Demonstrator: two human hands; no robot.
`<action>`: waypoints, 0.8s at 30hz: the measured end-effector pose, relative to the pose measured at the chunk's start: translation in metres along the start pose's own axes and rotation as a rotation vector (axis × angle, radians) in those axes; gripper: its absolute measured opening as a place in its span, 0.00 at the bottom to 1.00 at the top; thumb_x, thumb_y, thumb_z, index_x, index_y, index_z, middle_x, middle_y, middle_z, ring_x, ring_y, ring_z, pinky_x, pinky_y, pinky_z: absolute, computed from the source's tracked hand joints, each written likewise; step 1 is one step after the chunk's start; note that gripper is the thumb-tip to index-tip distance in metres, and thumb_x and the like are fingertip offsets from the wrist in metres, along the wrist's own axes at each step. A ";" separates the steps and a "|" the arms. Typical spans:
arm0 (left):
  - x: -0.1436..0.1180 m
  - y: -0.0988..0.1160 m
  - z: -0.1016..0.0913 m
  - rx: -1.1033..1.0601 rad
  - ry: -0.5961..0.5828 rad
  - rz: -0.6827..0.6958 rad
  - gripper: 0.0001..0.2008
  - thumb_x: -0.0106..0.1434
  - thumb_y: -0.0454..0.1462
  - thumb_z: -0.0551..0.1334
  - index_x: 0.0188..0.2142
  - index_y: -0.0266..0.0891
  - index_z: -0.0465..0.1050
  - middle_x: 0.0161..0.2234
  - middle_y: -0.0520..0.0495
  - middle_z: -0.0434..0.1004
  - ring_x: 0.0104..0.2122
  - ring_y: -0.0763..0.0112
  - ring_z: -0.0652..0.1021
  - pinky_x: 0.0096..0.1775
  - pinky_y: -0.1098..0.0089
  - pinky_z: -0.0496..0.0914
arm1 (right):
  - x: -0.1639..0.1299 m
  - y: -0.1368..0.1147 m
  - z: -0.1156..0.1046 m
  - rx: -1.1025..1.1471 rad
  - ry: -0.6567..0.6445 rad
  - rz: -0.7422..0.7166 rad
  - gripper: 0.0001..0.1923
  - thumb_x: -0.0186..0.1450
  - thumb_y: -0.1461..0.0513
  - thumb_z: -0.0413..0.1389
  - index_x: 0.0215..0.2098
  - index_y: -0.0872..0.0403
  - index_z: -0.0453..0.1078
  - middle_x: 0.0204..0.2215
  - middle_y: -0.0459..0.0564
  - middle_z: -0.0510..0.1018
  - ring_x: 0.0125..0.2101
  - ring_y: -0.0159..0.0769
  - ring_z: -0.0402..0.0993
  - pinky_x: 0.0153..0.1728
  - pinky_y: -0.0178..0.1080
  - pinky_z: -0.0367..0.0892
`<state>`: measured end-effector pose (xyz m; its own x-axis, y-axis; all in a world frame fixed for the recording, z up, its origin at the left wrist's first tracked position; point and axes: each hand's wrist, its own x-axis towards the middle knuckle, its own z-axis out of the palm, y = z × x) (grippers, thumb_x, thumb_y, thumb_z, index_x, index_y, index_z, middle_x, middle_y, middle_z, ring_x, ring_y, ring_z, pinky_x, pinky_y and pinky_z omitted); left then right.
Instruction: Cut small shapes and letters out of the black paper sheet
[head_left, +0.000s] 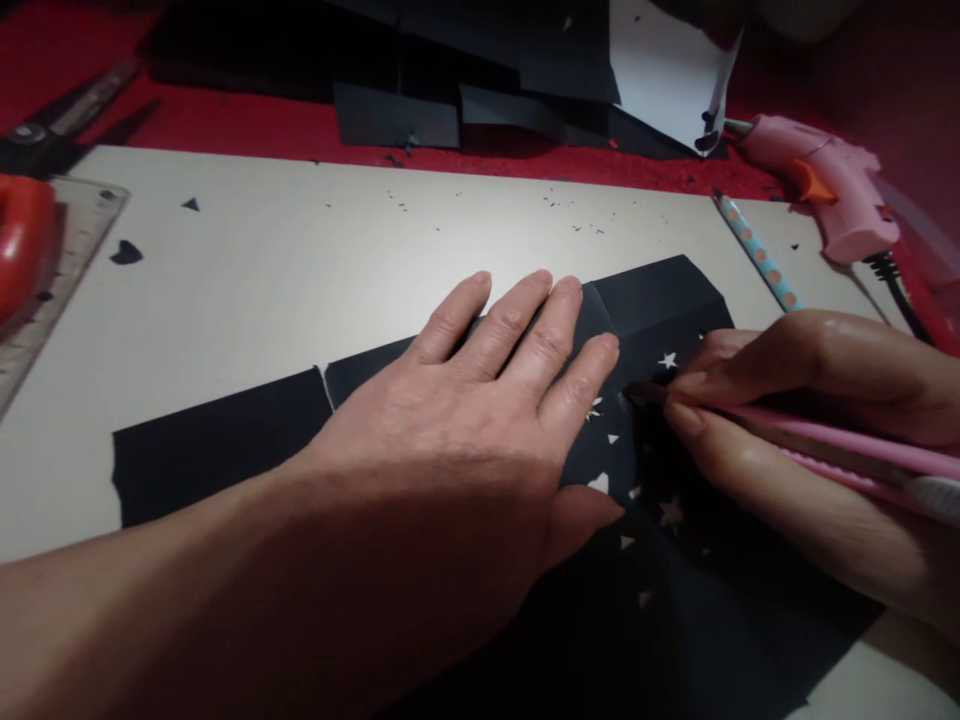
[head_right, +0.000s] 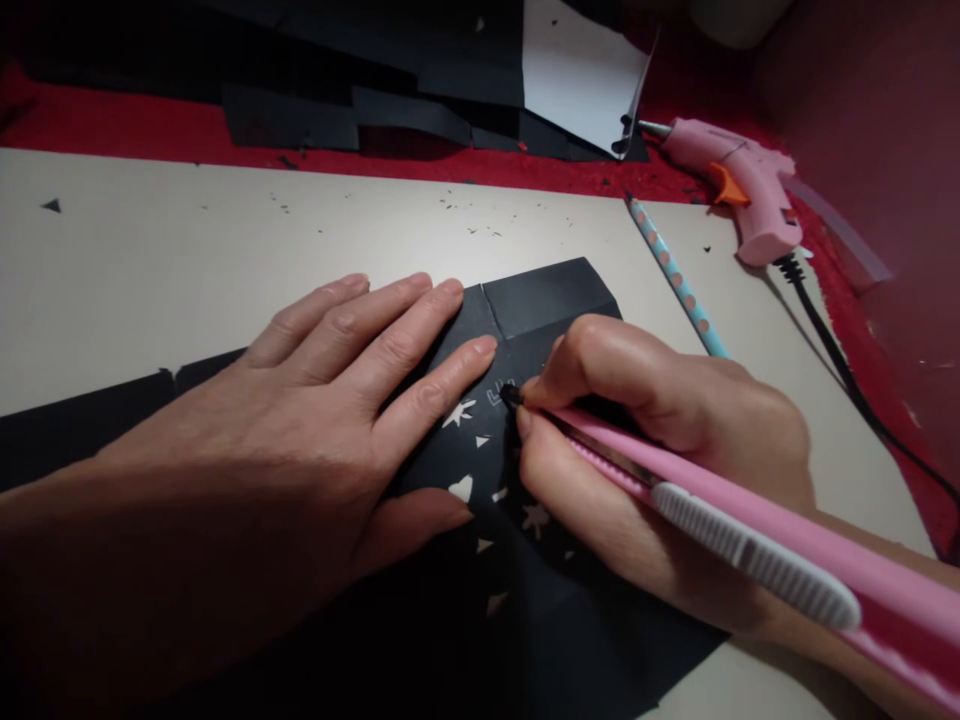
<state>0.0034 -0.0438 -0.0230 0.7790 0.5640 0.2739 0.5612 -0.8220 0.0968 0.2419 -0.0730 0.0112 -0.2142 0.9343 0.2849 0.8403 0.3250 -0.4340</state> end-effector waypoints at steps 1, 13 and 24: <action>0.000 0.000 0.000 0.008 0.002 0.004 0.36 0.78 0.51 0.50 0.72 0.23 0.62 0.72 0.20 0.63 0.73 0.33 0.65 0.70 0.36 0.63 | 0.000 -0.001 0.000 0.008 0.001 0.005 0.05 0.68 0.54 0.60 0.34 0.41 0.73 0.29 0.40 0.83 0.20 0.31 0.72 0.19 0.38 0.60; -0.001 0.001 -0.001 0.009 -0.011 -0.016 0.37 0.78 0.53 0.50 0.73 0.27 0.60 0.74 0.24 0.61 0.74 0.38 0.63 0.72 0.40 0.60 | 0.003 -0.009 0.003 0.050 0.017 0.145 0.04 0.64 0.58 0.64 0.33 0.40 0.73 0.30 0.39 0.84 0.21 0.31 0.75 0.18 0.34 0.64; -0.002 0.001 -0.001 -0.012 -0.042 -0.045 0.35 0.78 0.52 0.48 0.75 0.31 0.59 0.76 0.31 0.59 0.75 0.38 0.60 0.73 0.38 0.58 | 0.003 -0.008 0.004 -0.001 0.019 0.144 0.04 0.63 0.57 0.63 0.31 0.41 0.73 0.29 0.38 0.83 0.20 0.30 0.73 0.17 0.35 0.62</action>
<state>0.0016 -0.0457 -0.0223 0.7643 0.6031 0.2284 0.5928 -0.7965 0.1195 0.2319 -0.0719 0.0119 -0.0819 0.9682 0.2362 0.8618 0.1878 -0.4711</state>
